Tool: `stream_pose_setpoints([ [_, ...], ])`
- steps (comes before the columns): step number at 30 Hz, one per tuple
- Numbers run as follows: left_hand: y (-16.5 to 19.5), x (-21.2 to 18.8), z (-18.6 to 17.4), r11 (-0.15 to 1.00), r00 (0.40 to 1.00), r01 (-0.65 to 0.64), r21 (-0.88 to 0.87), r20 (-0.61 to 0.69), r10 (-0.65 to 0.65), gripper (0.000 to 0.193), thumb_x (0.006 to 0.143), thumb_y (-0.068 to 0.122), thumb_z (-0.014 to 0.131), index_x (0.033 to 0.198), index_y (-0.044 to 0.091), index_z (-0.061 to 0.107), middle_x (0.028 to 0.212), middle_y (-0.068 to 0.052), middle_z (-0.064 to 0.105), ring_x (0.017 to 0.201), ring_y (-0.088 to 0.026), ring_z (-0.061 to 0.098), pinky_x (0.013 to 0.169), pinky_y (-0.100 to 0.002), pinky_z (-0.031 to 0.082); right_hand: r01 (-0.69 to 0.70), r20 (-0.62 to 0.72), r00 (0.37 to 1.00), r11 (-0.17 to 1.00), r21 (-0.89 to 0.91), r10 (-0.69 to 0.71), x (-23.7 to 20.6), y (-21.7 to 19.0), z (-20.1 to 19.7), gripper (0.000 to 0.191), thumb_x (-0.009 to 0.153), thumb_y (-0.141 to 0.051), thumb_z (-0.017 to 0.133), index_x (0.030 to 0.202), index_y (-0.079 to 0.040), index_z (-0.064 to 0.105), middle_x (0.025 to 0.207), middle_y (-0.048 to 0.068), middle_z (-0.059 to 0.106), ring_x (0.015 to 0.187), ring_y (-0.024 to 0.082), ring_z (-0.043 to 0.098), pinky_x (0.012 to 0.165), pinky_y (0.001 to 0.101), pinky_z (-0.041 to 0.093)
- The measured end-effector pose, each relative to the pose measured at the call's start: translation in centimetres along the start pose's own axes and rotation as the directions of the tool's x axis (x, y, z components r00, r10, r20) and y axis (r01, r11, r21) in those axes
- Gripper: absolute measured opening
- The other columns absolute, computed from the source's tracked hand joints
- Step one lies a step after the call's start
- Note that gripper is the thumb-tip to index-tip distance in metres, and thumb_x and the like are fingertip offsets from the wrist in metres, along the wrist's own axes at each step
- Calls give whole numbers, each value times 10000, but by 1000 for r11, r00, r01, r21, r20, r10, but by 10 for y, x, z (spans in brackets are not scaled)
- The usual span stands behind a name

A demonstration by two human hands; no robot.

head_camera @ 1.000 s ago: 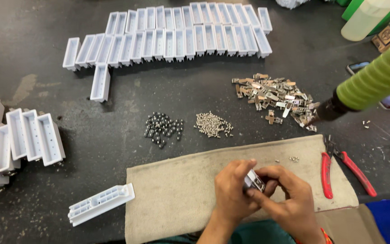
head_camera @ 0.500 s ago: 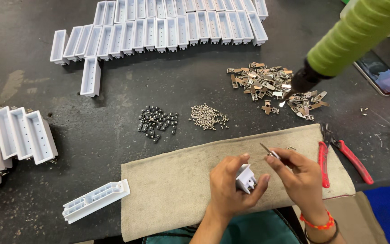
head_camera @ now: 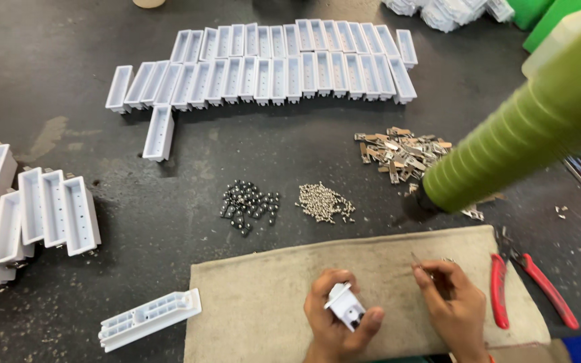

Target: The person assembles small metal clips and screws into white plastic housings using a green cordless screwdriver. They pick up components from piles on the table, insert them into the housings, and tighten the screws. Completed units are placed aside.

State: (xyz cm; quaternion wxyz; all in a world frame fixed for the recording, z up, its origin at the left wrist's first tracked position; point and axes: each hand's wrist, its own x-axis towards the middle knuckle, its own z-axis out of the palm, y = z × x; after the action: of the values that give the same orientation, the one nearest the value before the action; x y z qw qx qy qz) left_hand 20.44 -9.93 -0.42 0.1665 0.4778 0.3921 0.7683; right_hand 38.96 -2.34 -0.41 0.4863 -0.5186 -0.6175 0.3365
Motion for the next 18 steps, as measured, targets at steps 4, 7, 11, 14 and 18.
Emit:
stream_pose_setpoints([
  [4,-18,-16,2,990,992,-25,-140,-123,8,665,867,261,897,1353,-1,528,1051,-141,645,947,-216,613,878,-367,538,-33,8,999,995,-94,34,2,2,1,224,848,-93,780,1069,-71,748,774,5,705,664,17,600,597,191,483],
  [7,-29,-27,7,990,980,-37,-134,-201,9,709,836,268,924,1359,-1,527,1046,-144,649,956,-221,622,894,-377,551,-39,-21,999,969,-245,34,3,2,2,257,813,-101,809,1068,-76,781,718,23,719,602,53,604,576,219,489],
  [11,-51,-38,7,991,974,0,-132,-224,-30,741,788,240,971,1324,4,517,1019,-146,652,920,-216,642,858,-380,564,-44,-46,998,966,-257,33,1,18,-2,267,815,-129,797,1077,-79,776,721,15,748,632,51,644,606,213,517],
  [14,-69,-51,9,998,975,61,-3,-213,-60,690,776,209,972,1272,12,536,963,-138,651,866,-216,650,811,-371,563,-145,-59,989,973,-182,136,-1,50,-12,266,833,-152,767,1090,-85,765,714,7,782,663,48,706,647,203,548],
  [18,-98,-63,13,1000,984,26,14,-177,-23,564,817,164,925,1227,15,566,925,-139,668,835,-227,673,792,-372,575,-205,-260,961,868,-453,91,8,98,-7,248,875,-120,876,1102,-41,814,564,132,616,533,184,452,504,299,388],
])
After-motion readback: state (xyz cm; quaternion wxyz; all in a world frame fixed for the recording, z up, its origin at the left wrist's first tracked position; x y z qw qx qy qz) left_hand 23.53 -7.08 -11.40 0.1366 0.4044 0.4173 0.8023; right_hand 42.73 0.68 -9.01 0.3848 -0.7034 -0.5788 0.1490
